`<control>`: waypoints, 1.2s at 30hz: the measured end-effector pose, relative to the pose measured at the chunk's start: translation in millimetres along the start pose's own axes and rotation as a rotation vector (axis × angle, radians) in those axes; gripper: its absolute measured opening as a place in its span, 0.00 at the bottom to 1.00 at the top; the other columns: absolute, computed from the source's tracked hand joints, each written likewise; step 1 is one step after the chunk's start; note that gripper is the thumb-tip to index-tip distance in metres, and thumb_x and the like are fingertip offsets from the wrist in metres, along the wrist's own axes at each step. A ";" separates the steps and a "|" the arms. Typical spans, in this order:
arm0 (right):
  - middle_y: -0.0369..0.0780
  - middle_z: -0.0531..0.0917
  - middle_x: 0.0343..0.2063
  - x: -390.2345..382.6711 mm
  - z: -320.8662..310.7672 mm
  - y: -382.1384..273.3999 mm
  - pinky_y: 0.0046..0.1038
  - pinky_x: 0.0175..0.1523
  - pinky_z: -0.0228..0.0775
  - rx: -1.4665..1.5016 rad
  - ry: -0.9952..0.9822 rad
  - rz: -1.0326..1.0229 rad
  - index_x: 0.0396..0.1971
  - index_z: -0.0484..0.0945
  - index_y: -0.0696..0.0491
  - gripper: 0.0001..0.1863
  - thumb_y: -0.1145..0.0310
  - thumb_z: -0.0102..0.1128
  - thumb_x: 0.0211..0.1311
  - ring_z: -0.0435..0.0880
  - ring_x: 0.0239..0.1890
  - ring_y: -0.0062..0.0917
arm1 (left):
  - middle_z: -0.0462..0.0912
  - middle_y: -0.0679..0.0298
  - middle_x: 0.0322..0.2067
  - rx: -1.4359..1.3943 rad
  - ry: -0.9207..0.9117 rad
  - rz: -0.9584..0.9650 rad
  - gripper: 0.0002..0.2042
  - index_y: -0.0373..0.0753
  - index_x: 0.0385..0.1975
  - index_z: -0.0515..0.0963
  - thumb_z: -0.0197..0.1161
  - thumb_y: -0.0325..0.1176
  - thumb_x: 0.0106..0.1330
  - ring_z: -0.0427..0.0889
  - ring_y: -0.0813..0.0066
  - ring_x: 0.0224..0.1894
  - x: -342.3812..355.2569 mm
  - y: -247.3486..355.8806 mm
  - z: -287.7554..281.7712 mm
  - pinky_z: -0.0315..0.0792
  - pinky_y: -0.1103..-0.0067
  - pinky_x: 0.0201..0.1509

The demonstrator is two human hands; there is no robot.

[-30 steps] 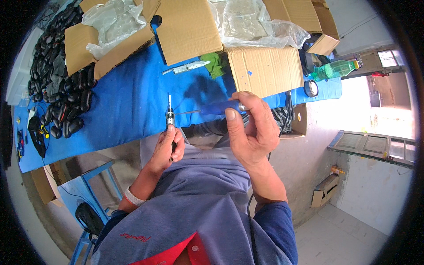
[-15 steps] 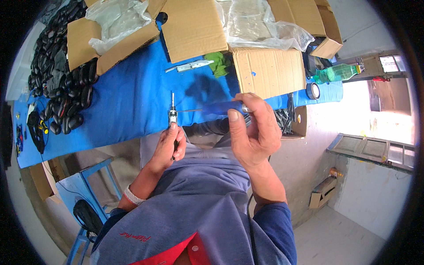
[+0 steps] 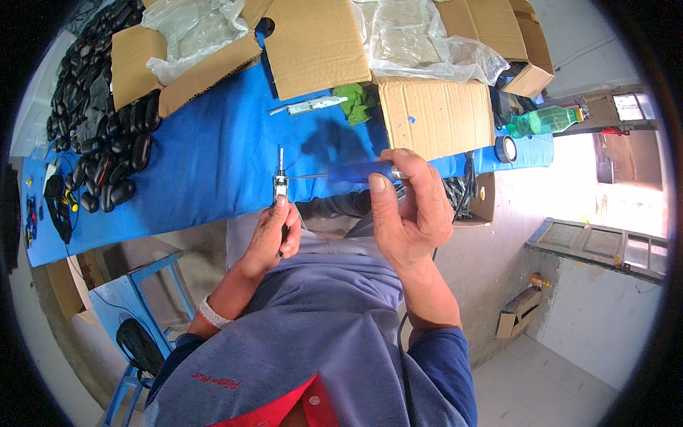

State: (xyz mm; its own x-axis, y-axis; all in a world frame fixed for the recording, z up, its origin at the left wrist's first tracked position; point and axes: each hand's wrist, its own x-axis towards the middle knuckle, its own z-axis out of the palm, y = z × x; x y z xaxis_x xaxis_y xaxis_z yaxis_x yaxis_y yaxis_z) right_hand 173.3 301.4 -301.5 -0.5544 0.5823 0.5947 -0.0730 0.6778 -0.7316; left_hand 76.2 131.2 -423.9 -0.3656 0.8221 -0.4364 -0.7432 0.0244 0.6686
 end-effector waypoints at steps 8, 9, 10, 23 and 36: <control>0.47 0.81 0.41 -0.2 -0.4 -1.8 0.23 0.47 0.72 0.016 0.002 0.027 0.46 0.75 0.66 0.16 0.81 0.64 0.58 0.80 0.42 0.26 | 0.64 0.68 0.13 0.016 0.010 -0.018 0.23 0.44 0.25 0.61 0.41 0.57 0.74 0.59 0.84 0.11 -3.6 2.4 2.6 0.56 0.84 0.14; 0.47 0.81 0.41 -0.4 -1.5 -2.3 0.23 0.47 0.72 0.016 0.002 0.029 0.46 0.75 0.66 0.16 0.81 0.64 0.58 0.80 0.42 0.26 | 0.64 0.68 0.13 0.007 0.011 -0.016 0.23 0.44 0.24 0.62 0.42 0.57 0.73 0.59 0.84 0.11 -4.4 1.5 2.8 0.55 0.84 0.14; 0.47 0.81 0.41 -0.3 -2.3 -1.8 0.23 0.47 0.72 0.017 0.002 0.030 0.46 0.75 0.66 0.16 0.80 0.64 0.58 0.80 0.42 0.26 | 0.64 0.68 0.14 -0.002 0.011 -0.013 0.23 0.45 0.24 0.62 0.43 0.57 0.73 0.60 0.84 0.11 -3.8 0.0 2.0 0.54 0.84 0.14; 0.47 0.82 0.40 -0.4 -3.2 -3.8 0.23 0.46 0.72 -0.010 -0.014 0.044 0.46 0.75 0.66 0.16 0.80 0.64 0.58 0.80 0.41 0.26 | 0.65 0.68 0.14 -0.006 0.006 -0.014 0.23 0.44 0.24 0.63 0.43 0.58 0.73 0.60 0.83 0.12 -4.2 0.0 2.5 0.54 0.84 0.13; 0.47 0.81 0.41 -0.4 -4.1 -1.9 0.22 0.46 0.73 -0.006 0.001 0.027 0.46 0.75 0.66 0.15 0.80 0.64 0.58 0.81 0.42 0.26 | 0.65 0.68 0.13 0.019 0.008 -0.024 0.23 0.44 0.25 0.61 0.40 0.57 0.74 0.60 0.84 0.11 -5.5 1.4 4.0 0.56 0.84 0.13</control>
State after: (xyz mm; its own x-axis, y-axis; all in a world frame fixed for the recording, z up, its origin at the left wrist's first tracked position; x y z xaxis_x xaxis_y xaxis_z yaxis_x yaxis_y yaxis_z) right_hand 177.1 301.7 -299.0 -0.5550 0.6006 0.5755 -0.0537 0.6645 -0.7453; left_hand 79.5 129.0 -418.1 -0.3524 0.8166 -0.4571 -0.7413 0.0546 0.6690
